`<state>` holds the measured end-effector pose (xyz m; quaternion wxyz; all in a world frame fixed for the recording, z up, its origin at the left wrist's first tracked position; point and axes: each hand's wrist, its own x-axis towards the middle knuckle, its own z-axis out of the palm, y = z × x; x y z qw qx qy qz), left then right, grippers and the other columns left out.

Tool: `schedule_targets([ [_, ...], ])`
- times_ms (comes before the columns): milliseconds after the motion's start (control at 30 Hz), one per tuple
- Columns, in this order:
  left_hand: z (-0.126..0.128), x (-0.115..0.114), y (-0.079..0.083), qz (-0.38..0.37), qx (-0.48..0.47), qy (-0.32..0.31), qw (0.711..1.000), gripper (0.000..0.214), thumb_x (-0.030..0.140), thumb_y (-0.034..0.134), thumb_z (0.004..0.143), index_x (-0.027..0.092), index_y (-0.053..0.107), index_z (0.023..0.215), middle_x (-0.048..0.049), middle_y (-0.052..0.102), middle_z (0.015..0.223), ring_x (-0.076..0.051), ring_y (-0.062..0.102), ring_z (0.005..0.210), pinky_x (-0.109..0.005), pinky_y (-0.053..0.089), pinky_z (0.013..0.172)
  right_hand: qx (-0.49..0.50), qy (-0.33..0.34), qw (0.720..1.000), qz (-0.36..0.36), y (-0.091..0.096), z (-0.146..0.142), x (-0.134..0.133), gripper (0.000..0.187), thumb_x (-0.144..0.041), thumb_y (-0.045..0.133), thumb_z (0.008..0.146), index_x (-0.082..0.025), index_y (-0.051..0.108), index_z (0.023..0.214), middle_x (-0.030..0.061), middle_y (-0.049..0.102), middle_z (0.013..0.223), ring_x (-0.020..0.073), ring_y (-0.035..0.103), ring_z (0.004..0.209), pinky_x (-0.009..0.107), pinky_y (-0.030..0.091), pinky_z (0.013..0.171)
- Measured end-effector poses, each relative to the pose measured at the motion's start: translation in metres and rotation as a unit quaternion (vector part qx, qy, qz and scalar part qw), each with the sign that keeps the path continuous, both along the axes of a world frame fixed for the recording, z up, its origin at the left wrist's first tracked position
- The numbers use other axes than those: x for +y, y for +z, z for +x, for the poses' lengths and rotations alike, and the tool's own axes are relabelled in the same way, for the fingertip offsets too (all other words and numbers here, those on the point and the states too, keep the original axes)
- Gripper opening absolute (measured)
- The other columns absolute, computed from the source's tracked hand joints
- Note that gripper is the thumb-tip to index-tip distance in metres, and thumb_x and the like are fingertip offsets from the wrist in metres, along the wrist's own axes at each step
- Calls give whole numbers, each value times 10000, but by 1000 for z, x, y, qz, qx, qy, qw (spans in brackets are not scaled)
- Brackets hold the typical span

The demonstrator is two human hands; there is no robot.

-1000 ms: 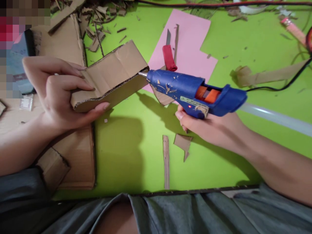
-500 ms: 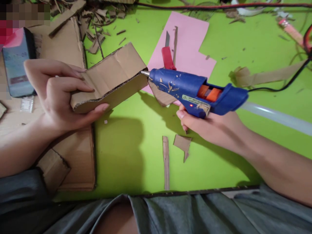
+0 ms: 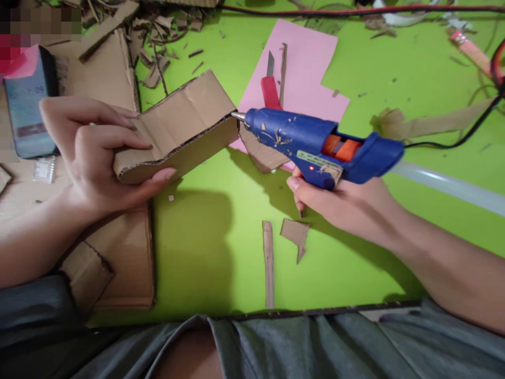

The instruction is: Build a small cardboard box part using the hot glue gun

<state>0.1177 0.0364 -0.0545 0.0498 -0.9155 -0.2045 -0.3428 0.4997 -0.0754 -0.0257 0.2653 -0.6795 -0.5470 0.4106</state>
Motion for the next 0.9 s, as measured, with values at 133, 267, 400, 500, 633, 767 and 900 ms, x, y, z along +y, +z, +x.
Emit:
schedule_targets([
  [133,2,-2,0,-18,-29,-12,999,757,642,950,970,287,639,1561,-124,607,1274,-337,717,1165,-535,752,898,3,50,998,27,2,0,1,330,-540,765,865,-292,668,669,13,730,599,174,590,442,336,479,479],
  [267,1,-4,-5,-125,-66,2,990,689,570,1029,917,416,672,1485,-97,612,1294,-366,696,1236,-587,715,1042,10,63,997,49,2,0,1,362,-542,780,903,-290,655,677,6,722,583,173,575,416,332,468,455],
  [400,-3,5,-15,-93,-75,-27,992,804,739,1017,882,340,674,1489,-92,584,1336,-339,701,1226,-588,729,982,16,67,997,46,-3,4,0,394,-570,800,954,-281,661,727,3,745,617,155,580,435,311,468,465],
  [500,-4,10,-17,-27,-60,-36,997,896,805,986,869,283,664,1522,-96,581,1326,-317,707,1183,-543,735,900,26,71,997,25,-5,7,-1,450,-621,826,985,-272,653,758,4,755,639,143,574,447,296,460,465],
  [633,-3,6,-10,-16,-35,-20,999,878,693,1005,895,264,642,1569,-120,601,1306,-326,696,1210,-511,734,960,42,58,997,10,-5,4,0,452,-627,844,947,-273,639,756,-5,692,594,139,518,419,296,415,429],
  [767,-4,2,-6,-66,-49,-13,996,748,662,983,943,338,650,1529,-82,600,1336,-317,700,1236,-518,711,1016,35,69,997,25,-8,12,4,294,-544,789,947,-281,707,845,-38,665,590,142,474,405,333,511,501],
  [900,-6,7,-8,-123,-95,22,988,557,631,937,989,331,708,1398,-84,670,1274,-332,718,1244,-575,690,1088,-67,85,989,99,-17,46,20,349,-620,790,964,-273,808,934,18,708,716,221,642,612,468,667,816],
])
